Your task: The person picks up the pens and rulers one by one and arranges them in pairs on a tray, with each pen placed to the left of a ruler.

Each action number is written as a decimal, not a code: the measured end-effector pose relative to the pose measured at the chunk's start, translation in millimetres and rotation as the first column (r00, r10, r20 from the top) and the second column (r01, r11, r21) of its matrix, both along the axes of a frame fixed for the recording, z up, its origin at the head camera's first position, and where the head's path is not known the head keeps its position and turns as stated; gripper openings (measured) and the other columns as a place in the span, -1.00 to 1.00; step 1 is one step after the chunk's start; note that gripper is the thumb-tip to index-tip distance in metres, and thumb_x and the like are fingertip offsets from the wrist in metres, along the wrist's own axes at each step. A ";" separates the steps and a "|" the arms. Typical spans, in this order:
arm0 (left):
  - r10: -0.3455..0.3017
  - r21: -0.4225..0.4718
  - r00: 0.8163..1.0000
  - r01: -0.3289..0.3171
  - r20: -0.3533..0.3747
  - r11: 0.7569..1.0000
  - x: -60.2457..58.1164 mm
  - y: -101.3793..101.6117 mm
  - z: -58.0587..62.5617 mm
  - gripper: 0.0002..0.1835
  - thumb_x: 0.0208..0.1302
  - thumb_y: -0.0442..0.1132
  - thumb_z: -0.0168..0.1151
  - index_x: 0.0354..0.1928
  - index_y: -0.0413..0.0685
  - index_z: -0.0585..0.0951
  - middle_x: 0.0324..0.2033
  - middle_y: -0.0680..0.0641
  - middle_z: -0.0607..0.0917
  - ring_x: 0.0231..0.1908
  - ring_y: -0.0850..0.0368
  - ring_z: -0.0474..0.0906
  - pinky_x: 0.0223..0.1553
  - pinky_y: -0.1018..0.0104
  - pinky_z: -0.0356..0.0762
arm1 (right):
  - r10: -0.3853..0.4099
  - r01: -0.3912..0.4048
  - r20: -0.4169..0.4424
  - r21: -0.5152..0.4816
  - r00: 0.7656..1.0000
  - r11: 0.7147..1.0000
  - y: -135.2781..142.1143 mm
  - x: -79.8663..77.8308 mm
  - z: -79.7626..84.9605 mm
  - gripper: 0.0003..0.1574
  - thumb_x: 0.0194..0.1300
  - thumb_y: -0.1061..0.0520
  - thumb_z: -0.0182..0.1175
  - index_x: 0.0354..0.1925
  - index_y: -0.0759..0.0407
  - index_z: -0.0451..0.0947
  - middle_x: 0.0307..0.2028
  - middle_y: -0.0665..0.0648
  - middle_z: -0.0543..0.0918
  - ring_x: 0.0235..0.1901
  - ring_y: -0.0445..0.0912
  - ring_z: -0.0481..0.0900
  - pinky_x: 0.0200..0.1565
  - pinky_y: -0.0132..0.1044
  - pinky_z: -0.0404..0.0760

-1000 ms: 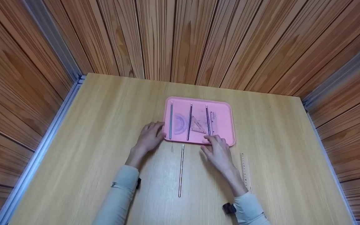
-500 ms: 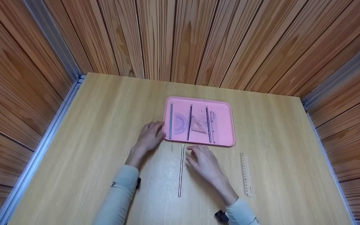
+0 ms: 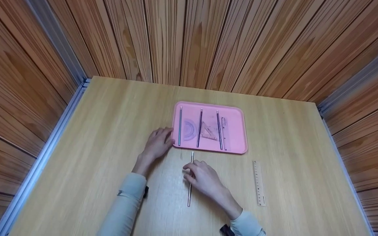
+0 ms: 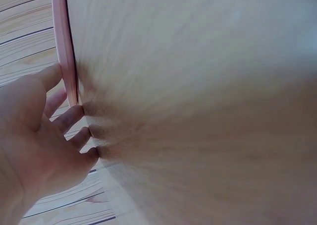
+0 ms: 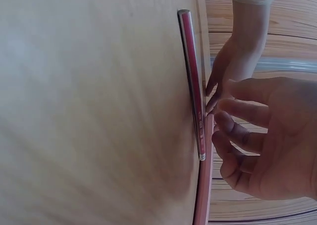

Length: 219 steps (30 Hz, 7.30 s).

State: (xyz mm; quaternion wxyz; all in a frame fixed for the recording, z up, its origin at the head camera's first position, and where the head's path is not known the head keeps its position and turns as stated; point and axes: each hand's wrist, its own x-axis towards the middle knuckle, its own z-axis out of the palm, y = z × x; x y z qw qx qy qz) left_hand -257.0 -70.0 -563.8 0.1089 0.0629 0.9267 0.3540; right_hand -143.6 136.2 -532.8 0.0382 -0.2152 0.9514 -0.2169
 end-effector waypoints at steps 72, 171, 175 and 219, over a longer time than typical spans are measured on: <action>-0.008 0.034 1.000 0.007 0.025 0.999 -0.3 -1.3 2.1 -0.41 0.47 0.07 0.05 0.49 0.26 0.27 0.47 -0.03 0.29 0.54 -0.10 -0.03 0.53 -0.16 -0.09 | -0.052 0.085 0.193 -0.167 0.980 0.982 13.8 3.9 -4.1 -0.80 0.17 0.26 0.26 -0.18 0.15 0.62 -0.55 -0.10 0.52 -0.56 -0.31 0.37 -0.52 -0.47 0.39; -0.023 -0.002 0.999 0.024 0.031 1.000 -2.4 -1.2 3.7 -0.41 0.47 0.06 0.04 0.48 0.20 0.28 0.44 -0.06 0.32 0.53 -0.10 0.00 0.55 -0.07 -0.08 | -0.420 0.441 0.158 -0.146 0.894 0.885 130.8 -113.0 1.5 -0.05 0.12 0.40 0.15 0.47 0.39 0.12 0.10 0.41 0.28 -0.10 0.13 0.41 0.00 -0.03 0.52; -0.021 0.008 0.999 0.021 0.036 1.000 -2.4 -1.3 3.4 -0.42 0.47 0.05 0.05 0.48 0.21 0.29 0.44 -0.06 0.32 0.53 -0.10 -0.01 0.55 -0.08 -0.09 | -0.421 0.446 0.175 -0.143 0.890 0.884 131.8 -116.6 1.5 -0.06 0.13 0.39 0.15 0.47 0.38 0.12 0.13 0.43 0.28 -0.06 0.14 0.41 0.03 -0.02 0.53; -0.021 0.014 0.999 0.020 0.034 1.000 -2.3 -1.5 2.0 -0.41 0.48 0.07 0.05 0.49 0.24 0.27 0.46 -0.06 0.29 0.54 -0.09 -0.02 0.55 -0.08 -0.10 | -0.434 0.442 0.101 -0.079 0.895 0.893 123.2 -110.9 -12.2 -0.24 0.16 0.28 0.16 0.35 0.40 0.34 0.10 0.41 0.40 0.08 0.25 0.45 0.19 0.13 0.46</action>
